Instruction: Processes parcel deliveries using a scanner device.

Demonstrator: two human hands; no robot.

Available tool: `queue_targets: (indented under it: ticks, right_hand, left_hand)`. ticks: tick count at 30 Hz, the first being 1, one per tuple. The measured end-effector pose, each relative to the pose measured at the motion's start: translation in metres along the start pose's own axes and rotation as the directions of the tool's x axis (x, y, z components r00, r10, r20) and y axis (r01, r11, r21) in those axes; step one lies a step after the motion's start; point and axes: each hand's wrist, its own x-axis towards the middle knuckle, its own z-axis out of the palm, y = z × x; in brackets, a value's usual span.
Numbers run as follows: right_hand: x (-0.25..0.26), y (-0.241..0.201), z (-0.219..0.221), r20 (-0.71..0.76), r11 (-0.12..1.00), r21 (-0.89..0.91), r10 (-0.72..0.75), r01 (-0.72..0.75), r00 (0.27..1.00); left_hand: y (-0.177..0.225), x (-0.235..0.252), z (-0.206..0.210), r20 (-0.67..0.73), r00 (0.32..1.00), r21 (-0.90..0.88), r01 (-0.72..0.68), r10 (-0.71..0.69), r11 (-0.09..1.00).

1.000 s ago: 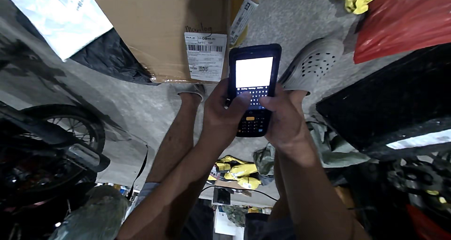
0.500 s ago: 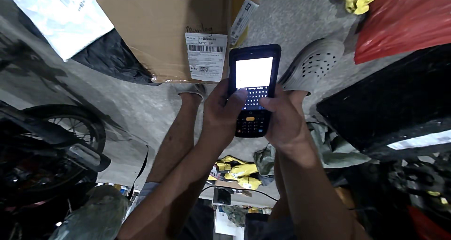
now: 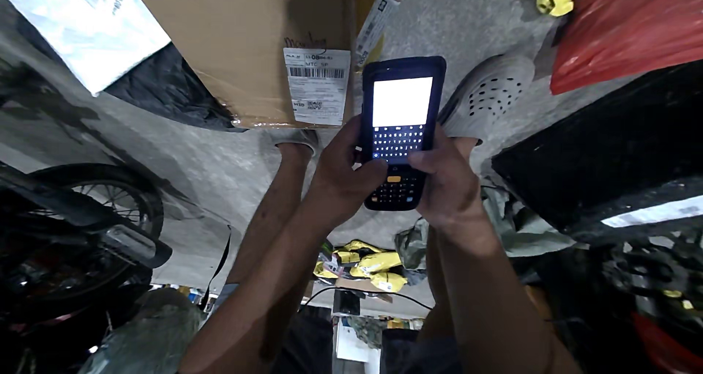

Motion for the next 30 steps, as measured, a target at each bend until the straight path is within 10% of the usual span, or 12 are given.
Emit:
queue_targets:
  ticks: [30]
  right_hand:
    - [-0.001, 0.002, 0.0, 0.001, 0.999, -0.029, 0.035, -0.035, 0.999]
  left_hand:
    - [-0.003, -0.002, 0.003, -0.004, 0.992, -0.102, -0.124, 0.125, 0.987]
